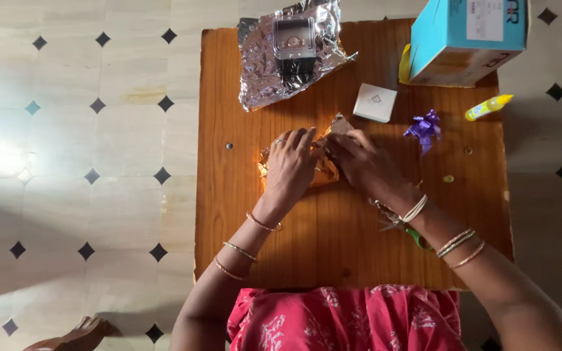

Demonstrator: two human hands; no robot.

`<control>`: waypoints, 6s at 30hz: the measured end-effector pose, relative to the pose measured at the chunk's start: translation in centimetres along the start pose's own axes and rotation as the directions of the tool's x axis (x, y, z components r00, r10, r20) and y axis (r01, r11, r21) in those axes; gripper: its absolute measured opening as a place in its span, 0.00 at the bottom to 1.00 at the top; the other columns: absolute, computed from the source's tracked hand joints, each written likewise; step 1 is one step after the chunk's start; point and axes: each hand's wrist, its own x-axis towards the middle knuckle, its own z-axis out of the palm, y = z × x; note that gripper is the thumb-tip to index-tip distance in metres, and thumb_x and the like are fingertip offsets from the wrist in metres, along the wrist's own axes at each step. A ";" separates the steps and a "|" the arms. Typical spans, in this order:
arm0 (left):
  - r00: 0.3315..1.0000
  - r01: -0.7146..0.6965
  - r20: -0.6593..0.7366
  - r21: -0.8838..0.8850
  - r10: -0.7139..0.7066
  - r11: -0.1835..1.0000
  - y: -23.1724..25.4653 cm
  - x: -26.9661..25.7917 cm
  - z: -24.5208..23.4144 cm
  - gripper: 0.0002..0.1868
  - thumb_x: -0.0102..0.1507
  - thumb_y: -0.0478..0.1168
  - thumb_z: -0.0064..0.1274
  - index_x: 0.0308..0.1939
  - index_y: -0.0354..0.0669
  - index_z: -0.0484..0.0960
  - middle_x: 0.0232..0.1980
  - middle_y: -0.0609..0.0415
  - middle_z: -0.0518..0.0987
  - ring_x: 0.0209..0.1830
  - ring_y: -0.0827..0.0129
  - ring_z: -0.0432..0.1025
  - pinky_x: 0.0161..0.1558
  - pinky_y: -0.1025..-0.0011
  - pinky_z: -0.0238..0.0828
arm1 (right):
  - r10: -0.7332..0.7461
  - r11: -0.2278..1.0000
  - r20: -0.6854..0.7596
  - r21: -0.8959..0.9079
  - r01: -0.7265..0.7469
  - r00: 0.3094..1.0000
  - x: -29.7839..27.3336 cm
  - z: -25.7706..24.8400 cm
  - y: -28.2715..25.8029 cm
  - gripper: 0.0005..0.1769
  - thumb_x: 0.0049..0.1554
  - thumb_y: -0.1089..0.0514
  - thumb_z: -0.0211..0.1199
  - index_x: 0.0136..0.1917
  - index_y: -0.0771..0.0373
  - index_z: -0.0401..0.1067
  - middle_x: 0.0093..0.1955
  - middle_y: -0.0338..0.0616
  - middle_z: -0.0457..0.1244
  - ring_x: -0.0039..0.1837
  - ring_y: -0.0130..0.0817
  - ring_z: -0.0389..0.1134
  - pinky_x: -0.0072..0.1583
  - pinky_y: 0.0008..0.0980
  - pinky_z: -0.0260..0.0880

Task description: The person wraps a small rectangular object in gold foil paper on a wooden table. They fold the paper around the object, apply glue from a yellow tube to seal edges, and use green-handled scissors to trim excess foil. The wrapped item remains on the table at the end.

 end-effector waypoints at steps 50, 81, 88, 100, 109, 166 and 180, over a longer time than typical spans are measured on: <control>0.997 -0.057 0.056 -0.068 0.061 0.996 0.3 -0.4 0.7 0.11 0.61 0.48 0.60 0.36 0.46 0.84 0.54 0.55 0.77 0.57 0.58 0.69 0.53 0.57 0.62 | 0.536 0.844 0.087 -0.098 -0.528 0.840 -24.1 -7.7 -2.5 0.24 0.52 0.49 0.68 0.58 0.62 0.76 0.66 0.46 0.66 0.62 0.35 0.66 0.61 0.35 0.71; 0.972 -0.232 -0.020 0.070 0.234 0.970 0.5 -0.8 0.8 0.09 0.64 0.45 0.58 0.45 0.48 0.84 0.53 0.55 0.75 0.61 0.57 0.65 0.63 0.49 0.58 | 0.597 0.795 0.360 -0.147 -0.589 0.717 -23.6 -9.6 -1.2 0.25 0.53 0.47 0.65 0.62 0.54 0.76 0.67 0.35 0.66 0.63 0.34 0.69 0.62 0.37 0.72; 0.967 -0.255 0.018 0.129 0.255 0.958 0.6 -1.0 1.2 0.08 0.67 0.45 0.55 0.42 0.46 0.82 0.46 0.57 0.74 0.55 0.59 0.68 0.62 0.48 0.58 | 0.546 0.837 0.304 -0.170 -0.519 0.781 -23.9 -8.9 -1.7 0.25 0.50 0.49 0.67 0.61 0.56 0.76 0.63 0.39 0.67 0.60 0.34 0.70 0.59 0.36 0.75; 0.976 -0.217 0.052 0.068 0.213 0.974 0.4 -0.7 1.1 0.10 0.66 0.46 0.55 0.40 0.44 0.83 0.49 0.54 0.76 0.54 0.56 0.68 0.60 0.50 0.60 | 0.710 0.702 0.197 -0.129 -0.700 0.676 -23.7 -6.7 -2.2 0.22 0.54 0.56 0.67 0.63 0.57 0.75 0.51 0.43 0.71 0.46 0.35 0.74 0.43 0.33 0.76; 0.979 -0.201 0.024 0.020 0.200 0.979 0.4 -0.6 1.2 0.09 0.63 0.44 0.55 0.40 0.44 0.84 0.47 0.54 0.76 0.54 0.55 0.68 0.62 0.50 0.57 | 0.778 0.610 0.245 -0.077 -0.788 0.578 -23.6 -7.5 -0.6 0.26 0.50 0.61 0.68 0.63 0.63 0.73 0.43 0.45 0.71 0.39 0.32 0.73 0.37 0.29 0.76; 0.999 -0.004 0.045 -0.126 0.010 0.992 0.5 0.3 1.9 0.06 0.61 0.35 0.55 0.39 0.38 0.76 0.37 0.47 0.73 0.48 0.51 0.70 0.77 0.46 0.51 | 0.233 -0.004 0.762 0.621 -0.783 0.604 -3.6 1.6 4.4 0.20 0.53 0.48 0.74 0.46 0.65 0.72 0.35 0.35 0.65 0.32 0.18 0.63 0.32 0.19 0.62; 0.999 0.035 0.025 -0.168 -0.031 0.985 0.2 0.4 2.4 0.05 0.63 0.35 0.56 0.39 0.38 0.76 0.37 0.46 0.76 0.45 0.52 0.73 0.75 0.48 0.56 | 0.234 -0.426 0.848 0.528 -0.734 0.474 -6.4 5.1 7.4 0.06 0.63 0.67 0.54 0.50 0.69 0.72 0.44 0.56 0.72 0.32 0.22 0.68 0.30 0.18 0.59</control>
